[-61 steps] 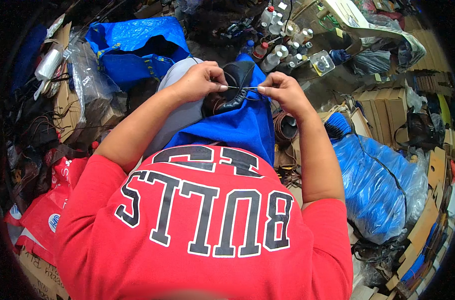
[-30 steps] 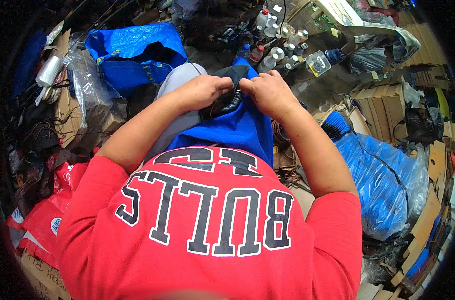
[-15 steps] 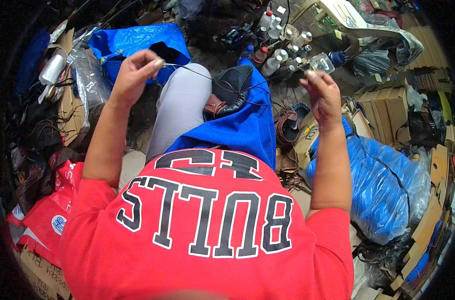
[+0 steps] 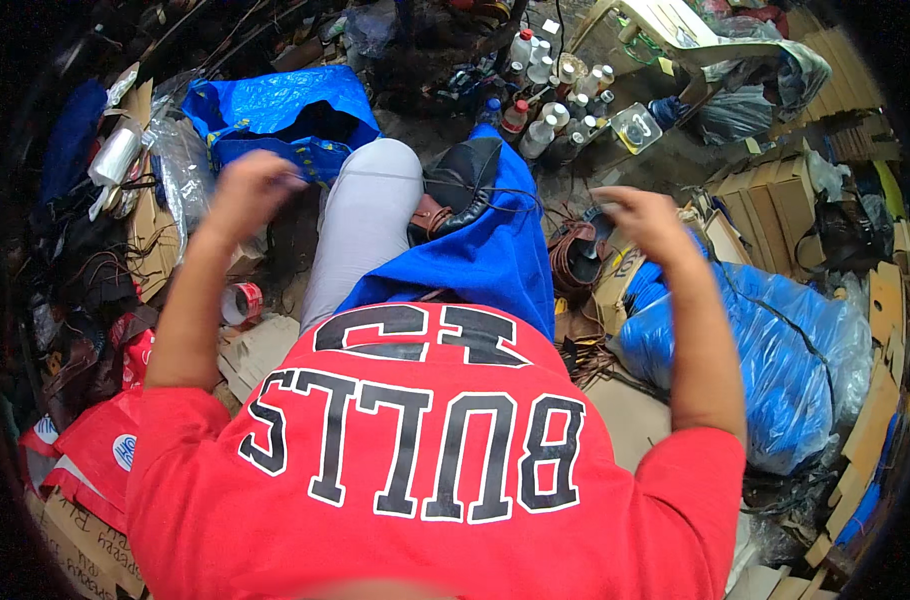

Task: Manually stitching a leather shoe upper using a needle and thread.

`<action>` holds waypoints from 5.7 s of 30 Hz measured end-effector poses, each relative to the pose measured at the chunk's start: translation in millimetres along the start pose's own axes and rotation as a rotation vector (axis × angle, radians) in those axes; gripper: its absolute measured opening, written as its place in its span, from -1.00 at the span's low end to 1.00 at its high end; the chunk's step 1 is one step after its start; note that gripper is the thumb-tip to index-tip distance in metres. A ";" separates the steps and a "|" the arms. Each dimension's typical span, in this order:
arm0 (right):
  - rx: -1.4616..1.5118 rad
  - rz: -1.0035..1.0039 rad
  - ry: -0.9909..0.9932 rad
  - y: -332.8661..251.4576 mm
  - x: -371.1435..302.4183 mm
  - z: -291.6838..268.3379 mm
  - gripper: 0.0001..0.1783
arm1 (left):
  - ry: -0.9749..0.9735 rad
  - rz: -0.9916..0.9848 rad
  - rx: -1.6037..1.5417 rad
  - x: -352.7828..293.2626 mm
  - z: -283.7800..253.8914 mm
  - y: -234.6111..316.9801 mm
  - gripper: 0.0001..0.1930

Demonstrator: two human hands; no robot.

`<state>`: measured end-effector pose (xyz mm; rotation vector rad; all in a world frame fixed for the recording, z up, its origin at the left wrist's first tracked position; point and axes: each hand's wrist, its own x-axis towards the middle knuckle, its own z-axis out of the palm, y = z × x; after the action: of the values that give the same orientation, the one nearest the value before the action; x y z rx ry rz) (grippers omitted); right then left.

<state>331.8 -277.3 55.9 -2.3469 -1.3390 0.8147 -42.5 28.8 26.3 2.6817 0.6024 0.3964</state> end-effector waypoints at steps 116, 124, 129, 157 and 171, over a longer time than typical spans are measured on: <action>-0.240 -0.478 0.282 -75.3 27.3 89.6 -0.76 | -0.852 0.005 -0.824 130.3 120.4 83.8 -0.57; -0.577 -0.445 0.181 -103.2 30.3 80.4 -0.79 | -0.894 0.017 -0.826 131.4 121.2 83.0 -0.56; -0.610 -0.402 -0.029 -105.2 52.4 68.4 -0.81 | -0.720 0.193 -0.674 135.4 112.9 86.5 -0.61; 0.165 -0.302 0.096 -17.8 75.2 98.9 -0.75 | -0.154 -0.285 -0.134 43.8 49.5 39.5 -0.76; 2.117 0.134 -0.019 -10.5 70.9 104.6 -0.50 | 0.092 -0.592 -2.258 76.3 99.2 56.3 -0.48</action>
<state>288.4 -211.5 -43.4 -0.6198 0.1377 1.2186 78.0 -12.1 -25.3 0.3191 0.3815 0.4830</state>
